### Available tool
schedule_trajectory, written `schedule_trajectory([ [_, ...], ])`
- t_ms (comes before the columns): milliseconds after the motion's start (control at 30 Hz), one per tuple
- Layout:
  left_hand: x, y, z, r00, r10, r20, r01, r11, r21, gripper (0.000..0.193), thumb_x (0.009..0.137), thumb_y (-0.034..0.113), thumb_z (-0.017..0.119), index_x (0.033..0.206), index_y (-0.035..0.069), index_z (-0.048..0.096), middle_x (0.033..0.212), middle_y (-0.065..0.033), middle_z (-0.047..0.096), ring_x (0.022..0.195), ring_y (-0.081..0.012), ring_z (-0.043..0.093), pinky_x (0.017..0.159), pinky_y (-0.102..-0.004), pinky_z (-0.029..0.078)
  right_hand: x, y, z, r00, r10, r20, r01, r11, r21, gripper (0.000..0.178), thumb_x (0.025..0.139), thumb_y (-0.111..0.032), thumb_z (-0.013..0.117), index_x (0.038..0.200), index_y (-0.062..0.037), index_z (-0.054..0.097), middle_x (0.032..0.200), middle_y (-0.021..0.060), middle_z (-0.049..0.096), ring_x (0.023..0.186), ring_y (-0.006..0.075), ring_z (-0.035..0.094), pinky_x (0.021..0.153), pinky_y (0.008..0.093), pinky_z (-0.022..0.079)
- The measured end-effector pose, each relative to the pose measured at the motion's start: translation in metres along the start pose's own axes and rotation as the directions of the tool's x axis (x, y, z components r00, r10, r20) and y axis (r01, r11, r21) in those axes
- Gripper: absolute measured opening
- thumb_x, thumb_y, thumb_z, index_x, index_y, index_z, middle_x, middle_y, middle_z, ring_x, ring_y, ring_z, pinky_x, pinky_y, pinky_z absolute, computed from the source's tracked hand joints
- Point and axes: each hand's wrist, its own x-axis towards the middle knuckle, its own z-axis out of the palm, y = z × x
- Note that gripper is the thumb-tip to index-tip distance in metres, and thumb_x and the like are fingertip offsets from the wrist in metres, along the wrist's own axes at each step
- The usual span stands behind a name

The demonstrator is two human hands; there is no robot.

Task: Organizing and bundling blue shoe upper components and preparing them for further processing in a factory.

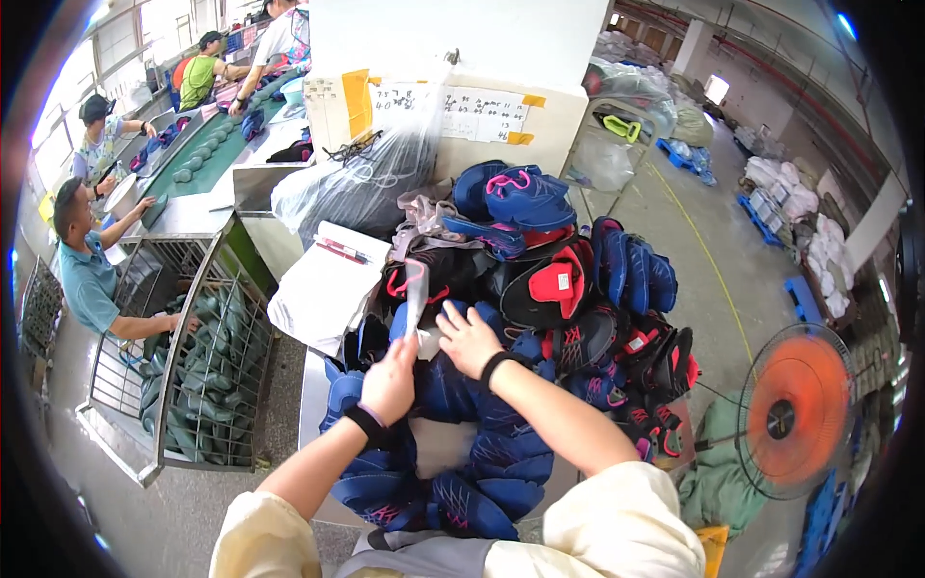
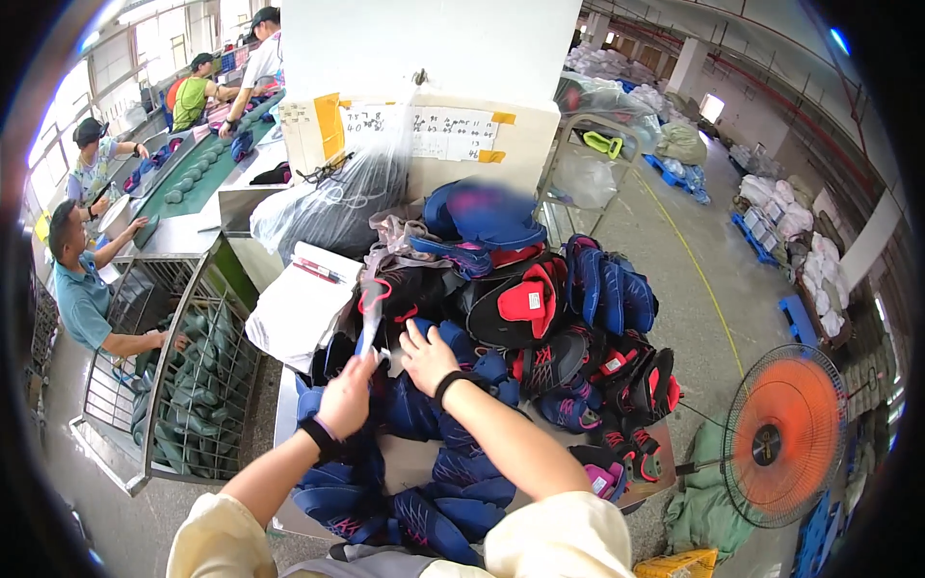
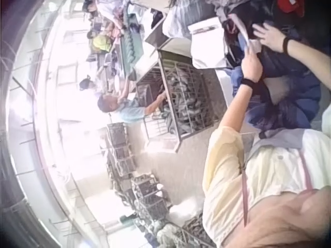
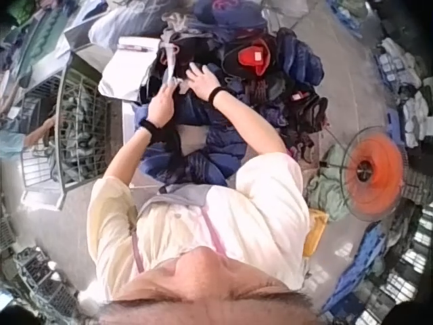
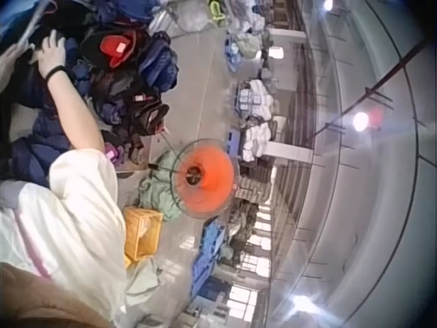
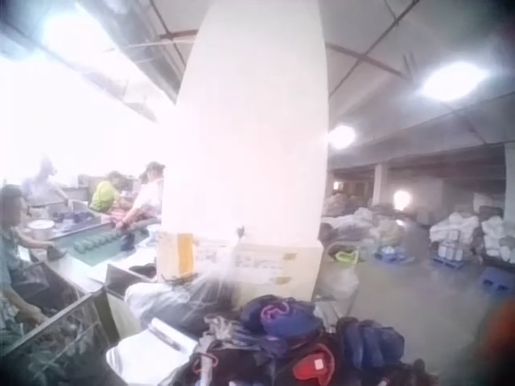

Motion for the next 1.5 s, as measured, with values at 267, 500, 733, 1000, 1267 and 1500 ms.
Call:
schedule_trajectory([
  [267, 0.035, 0.007, 0.073, 0.727, 0.343, 0.594, -0.472, 0.879, 0.070, 0.041, 0.075, 0.005, 0.048, 0.114, 0.018, 0.053, 0.109, -0.0072, 0.055, 0.085, -0.0286, 0.060, 0.069, -0.0375, 0.050, -0.088, -0.003, -0.049, 0.979, -0.181, -0.092, 0.159, 0.965, -0.211, 0.031, 0.076, -0.022, 0.048, 0.092, -0.0029, 0.066, 0.110, 0.0107, 0.055, 0.119, 0.0264, 0.039, 0.104, 0.0440, 0.022],
  [500, 0.025, 0.019, 0.085, 0.768, 0.342, 0.541, -0.555, 0.777, 0.297, 0.022, 0.077, 0.017, 0.049, 0.097, 0.015, 0.060, 0.089, -0.0041, 0.058, 0.068, -0.0236, 0.063, 0.055, -0.0380, 0.049, -0.118, -0.020, -0.027, 0.984, 0.041, 0.173, -0.037, 0.999, -0.024, 0.021, 0.077, -0.027, 0.052, 0.073, -0.0077, 0.058, 0.065, 0.0060, 0.059, 0.072, 0.0211, 0.057, 0.071, 0.0301, 0.037],
  [733, -0.024, -0.039, -0.001, 0.947, 0.184, 0.264, -0.253, 0.933, 0.256, 0.021, 0.075, 0.013, 0.050, 0.095, 0.013, 0.057, 0.089, -0.0055, 0.056, 0.069, -0.0268, 0.061, 0.056, -0.0395, 0.049, -0.156, -0.022, -0.058, 0.960, 0.193, 0.202, -0.229, 0.958, 0.174, 0.039, 0.069, -0.047, 0.061, 0.077, -0.0094, 0.063, 0.079, 0.0043, 0.060, 0.083, 0.0175, 0.054, 0.074, 0.0330, 0.037],
  [1000, -0.016, -0.018, 0.003, 0.921, 0.139, 0.363, -0.304, 0.840, 0.450, 0.024, 0.079, 0.035, 0.053, 0.074, 0.013, 0.063, 0.073, -0.0064, 0.059, 0.062, -0.0233, 0.062, 0.053, -0.0361, 0.049, -0.086, -0.043, -0.058, 0.862, 0.259, 0.436, -0.445, 0.797, 0.407, 0.046, 0.077, -0.039, 0.058, 0.101, 0.0005, 0.052, 0.079, 0.0168, 0.063, 0.074, 0.0313, 0.062, 0.064, 0.0415, 0.049],
  [1267, -0.003, -0.001, 0.046, 0.888, 0.097, 0.449, -0.368, 0.735, 0.569, 0.021, 0.084, 0.021, 0.045, 0.088, 0.013, 0.064, 0.064, -0.0043, 0.063, 0.060, -0.0203, 0.063, 0.050, -0.0320, 0.047, -0.081, -0.035, 0.016, 0.771, 0.635, -0.047, -0.374, 0.511, 0.774, 0.018, 0.077, -0.004, 0.047, 0.087, -0.0055, 0.063, 0.073, 0.0127, 0.060, 0.078, 0.0286, 0.059, 0.069, 0.0377, 0.046],
  [1500, -0.003, -0.001, 0.052, 0.931, 0.054, 0.360, -0.273, 0.757, 0.594, 0.029, 0.087, 0.018, 0.042, 0.110, 0.007, 0.054, 0.062, -0.0053, 0.063, 0.057, -0.0193, 0.063, 0.048, -0.0317, 0.048, -0.053, -0.047, 0.011, 0.722, 0.441, 0.533, -0.689, 0.527, 0.498, 0.026, 0.080, -0.021, 0.050, 0.099, -0.0088, 0.062, 0.090, 0.0165, 0.063, 0.091, 0.0300, 0.059, 0.076, 0.0418, 0.047],
])
